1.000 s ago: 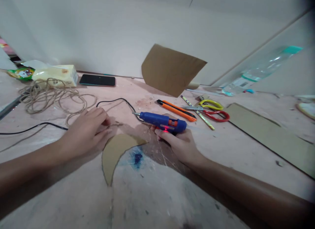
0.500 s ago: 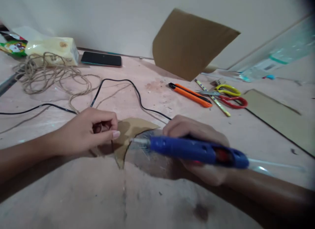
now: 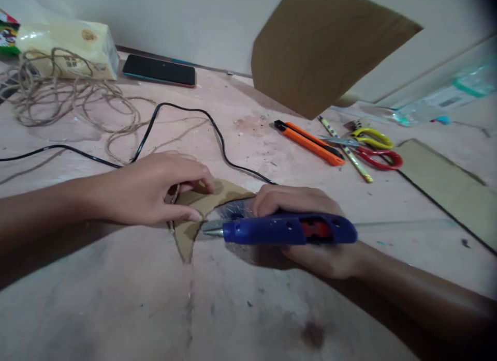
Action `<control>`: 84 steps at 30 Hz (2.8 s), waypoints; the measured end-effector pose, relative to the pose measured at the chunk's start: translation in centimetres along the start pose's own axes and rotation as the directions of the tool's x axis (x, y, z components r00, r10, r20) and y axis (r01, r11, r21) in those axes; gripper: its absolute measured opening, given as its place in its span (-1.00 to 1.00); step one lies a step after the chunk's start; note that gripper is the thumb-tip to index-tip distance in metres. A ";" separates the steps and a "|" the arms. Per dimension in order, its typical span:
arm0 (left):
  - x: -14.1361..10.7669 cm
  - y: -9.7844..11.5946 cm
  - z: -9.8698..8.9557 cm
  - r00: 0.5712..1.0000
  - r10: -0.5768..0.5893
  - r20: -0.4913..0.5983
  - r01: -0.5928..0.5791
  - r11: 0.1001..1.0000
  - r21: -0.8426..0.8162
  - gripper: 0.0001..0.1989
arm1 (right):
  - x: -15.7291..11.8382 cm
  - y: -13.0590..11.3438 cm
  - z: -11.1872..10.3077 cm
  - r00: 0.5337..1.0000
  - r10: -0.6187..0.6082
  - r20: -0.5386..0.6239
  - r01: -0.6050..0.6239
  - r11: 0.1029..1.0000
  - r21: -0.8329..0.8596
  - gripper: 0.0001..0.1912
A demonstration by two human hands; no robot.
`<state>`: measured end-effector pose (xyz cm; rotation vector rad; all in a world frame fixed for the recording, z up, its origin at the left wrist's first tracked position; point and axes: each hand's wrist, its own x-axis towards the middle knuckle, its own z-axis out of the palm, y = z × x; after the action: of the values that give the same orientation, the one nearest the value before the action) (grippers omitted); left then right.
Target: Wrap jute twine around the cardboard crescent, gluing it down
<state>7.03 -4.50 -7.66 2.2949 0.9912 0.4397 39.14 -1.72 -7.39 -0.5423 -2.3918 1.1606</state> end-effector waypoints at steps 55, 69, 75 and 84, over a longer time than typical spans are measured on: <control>-1.0 0.2 1.7 0.985 0.169 0.016 -0.166 0.934 0.318 -0.50 | -1.8 -0.1 1.7 0.992 -0.123 -0.018 0.121 0.989 -0.081 -0.47; -1.0 0.0 1.7 0.986 0.164 0.011 -0.159 0.936 0.313 -0.47 | -1.5 -0.5 1.5 0.983 -0.178 0.045 0.182 0.975 -0.127 -0.58; -1.0 0.1 1.8 0.955 0.296 -0.024 -0.261 0.877 0.404 -0.50 | -1.5 -0.5 1.7 0.977 -0.214 0.013 0.213 0.967 -0.140 -0.49; -1.0 0.2 1.8 0.938 0.345 -0.041 -0.297 0.857 0.422 -0.52 | -1.6 -0.7 1.4 0.984 -0.175 0.042 0.179 0.973 -0.144 -0.47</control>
<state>7.35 -6.03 -9.01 2.8680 0.8085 0.5478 39.63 -3.84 -7.92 -0.3509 -2.5057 0.9274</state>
